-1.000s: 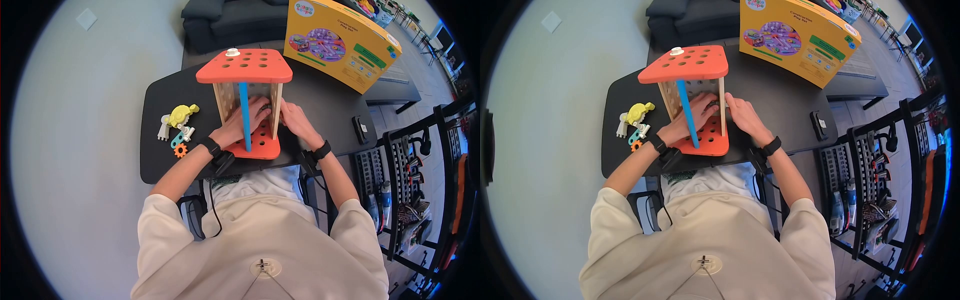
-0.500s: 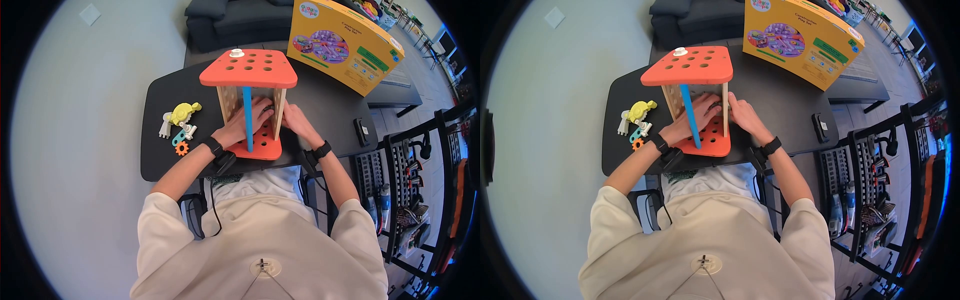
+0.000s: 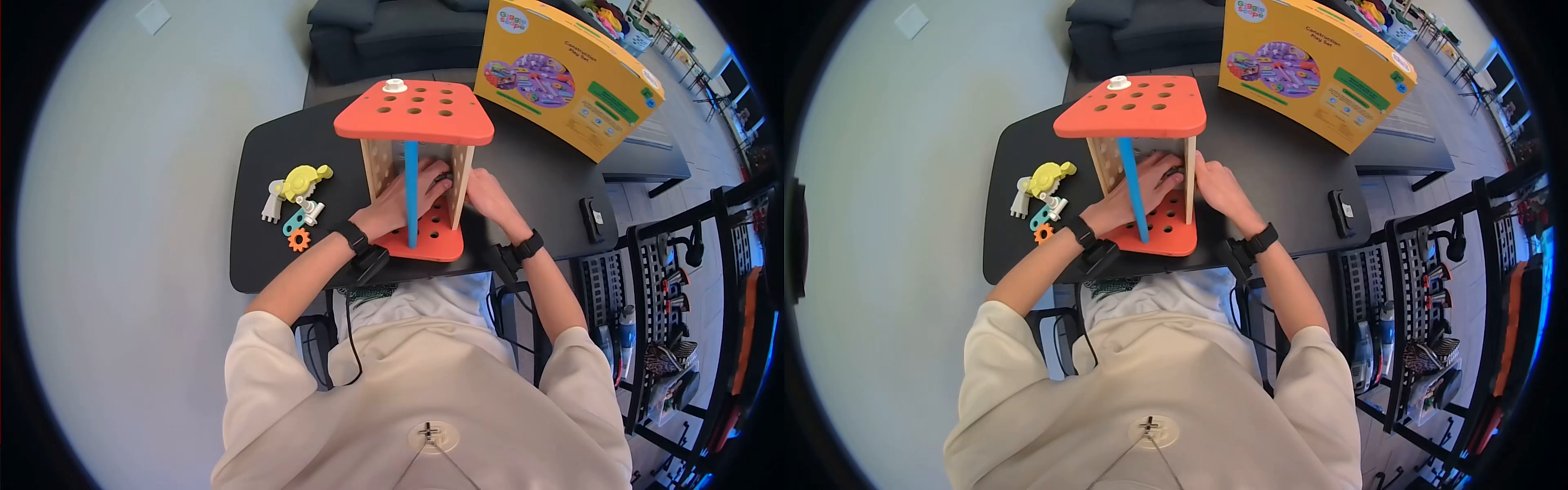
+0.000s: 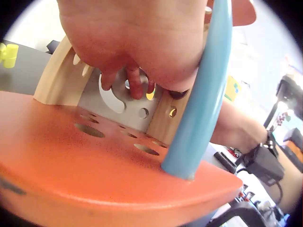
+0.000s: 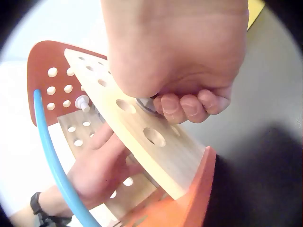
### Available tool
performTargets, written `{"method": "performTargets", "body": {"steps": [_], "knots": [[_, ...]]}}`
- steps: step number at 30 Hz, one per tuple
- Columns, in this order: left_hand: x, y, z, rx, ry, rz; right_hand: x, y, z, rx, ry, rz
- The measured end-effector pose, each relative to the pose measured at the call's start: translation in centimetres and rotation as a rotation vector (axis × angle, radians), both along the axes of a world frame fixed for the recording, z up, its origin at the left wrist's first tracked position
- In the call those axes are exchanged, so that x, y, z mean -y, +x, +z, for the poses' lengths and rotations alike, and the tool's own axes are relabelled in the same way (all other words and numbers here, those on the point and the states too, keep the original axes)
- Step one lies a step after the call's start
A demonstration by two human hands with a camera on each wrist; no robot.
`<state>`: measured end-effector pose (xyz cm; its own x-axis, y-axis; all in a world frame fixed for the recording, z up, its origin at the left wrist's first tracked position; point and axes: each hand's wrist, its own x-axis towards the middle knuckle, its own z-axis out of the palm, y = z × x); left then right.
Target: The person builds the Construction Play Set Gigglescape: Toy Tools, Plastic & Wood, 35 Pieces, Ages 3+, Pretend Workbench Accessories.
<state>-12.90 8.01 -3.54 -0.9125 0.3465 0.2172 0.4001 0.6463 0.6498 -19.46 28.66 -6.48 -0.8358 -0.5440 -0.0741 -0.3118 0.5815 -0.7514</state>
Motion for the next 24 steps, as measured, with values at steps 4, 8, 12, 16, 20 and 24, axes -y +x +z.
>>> {"method": "performTargets", "body": {"steps": [4, 8, 12, 16, 20, 24], "knots": [[0.0, 0.1, 0.0, 0.002, 0.012, 0.006, 0.2, 2.1, 1.0, -0.079, -0.094, -0.178], [0.0, 0.0, -0.5, -0.032, -0.001, -0.002, 0.6, 2.2, 0.4, -0.159, -0.190, -0.213], [0.0, 0.1, -0.6, -0.085, 0.007, 0.005, 0.5, 0.8, -1.7, -0.286, -0.095, -0.115], [0.0, 0.2, -0.4, -0.036, 0.006, 0.005, 0.2, 0.0, -2.9, -0.429, -0.043, -0.040], [0.1, 0.3, -0.3, -0.033, -0.003, 0.006, -0.2, -0.1, -2.1, -0.376, 0.015, 0.020], [0.4, 0.0, -0.2, 0.005, -0.001, -0.014, -1.4, 0.8, 1.0, -0.068, -0.213, -0.006]]}}
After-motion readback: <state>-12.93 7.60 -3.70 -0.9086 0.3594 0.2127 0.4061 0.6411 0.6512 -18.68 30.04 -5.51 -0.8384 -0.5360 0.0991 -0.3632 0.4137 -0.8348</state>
